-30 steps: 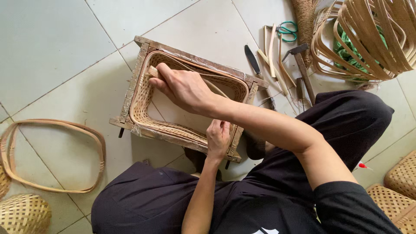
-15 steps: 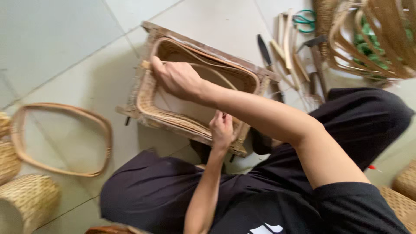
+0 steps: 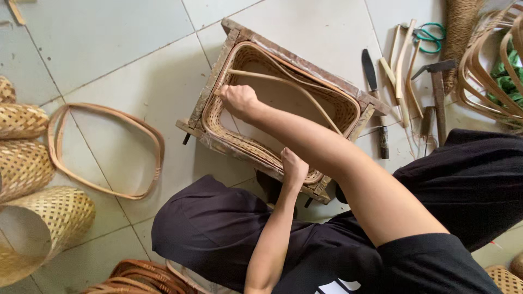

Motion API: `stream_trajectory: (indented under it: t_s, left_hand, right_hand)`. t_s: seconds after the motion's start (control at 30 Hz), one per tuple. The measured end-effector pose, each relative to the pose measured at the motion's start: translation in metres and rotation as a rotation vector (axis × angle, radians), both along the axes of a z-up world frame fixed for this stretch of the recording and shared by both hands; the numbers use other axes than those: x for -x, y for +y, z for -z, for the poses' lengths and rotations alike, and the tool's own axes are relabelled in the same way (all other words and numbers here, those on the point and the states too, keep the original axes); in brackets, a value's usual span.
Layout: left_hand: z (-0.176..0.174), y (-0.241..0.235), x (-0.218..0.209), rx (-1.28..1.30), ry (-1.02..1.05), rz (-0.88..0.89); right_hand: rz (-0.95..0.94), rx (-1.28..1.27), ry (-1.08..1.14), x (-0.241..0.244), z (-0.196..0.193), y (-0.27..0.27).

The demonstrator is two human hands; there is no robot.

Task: The person inserts thin bamboo strips into a rectangular woven basket frame, bending and fitting them to form internal dividers. The person adjusts the strips by hand and uses a hammer to secure them into place.

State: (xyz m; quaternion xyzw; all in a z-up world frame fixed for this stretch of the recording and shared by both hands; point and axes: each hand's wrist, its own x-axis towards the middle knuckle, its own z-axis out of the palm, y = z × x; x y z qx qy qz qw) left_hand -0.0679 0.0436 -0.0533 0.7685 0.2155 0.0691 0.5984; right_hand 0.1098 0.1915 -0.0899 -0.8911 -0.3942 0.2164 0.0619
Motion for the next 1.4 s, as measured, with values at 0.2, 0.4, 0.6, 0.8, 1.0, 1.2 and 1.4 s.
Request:
stream_trajectory:
  t_s: [0.2,0.4,0.6,0.8,1.0,1.2,1.4]
  left_hand:
    - [-0.004,0.0,0.001,0.0,-0.008,-0.03]
    - [-0.001,0.0,-0.001,-0.019,0.018,0.001]
    - [-0.01,0.002,-0.005,0.001,0.044,0.006]
    - [-0.005,0.0,-0.001,0.066,0.067,-0.016]
    - [0.028,-0.002,-0.015,0.059,0.232,0.03]
    - [0.039,0.009,-0.04,0.308,0.325,0.038]
    - [-0.074,0.052,-0.026,-0.658,0.372,0.326]
  right_hand:
    - [-0.058,0.035,-0.015,-0.003,-0.01,-0.003]
    - [-0.048,0.008,0.007,-0.004,-0.009,-0.004]
    - [-0.09,0.0,-0.011,-0.006,0.005,-0.003]
    - [-0.067,0.006,0.003,0.001,0.019,-0.004]
    - [-0.087,0.072,0.062,-0.01,-0.01,-0.014]
    - [-0.364,-0.43,-0.333,-0.004,-0.078,-0.135]
    - [-0.721,0.151,-0.24,0.086,-0.118,-0.291]
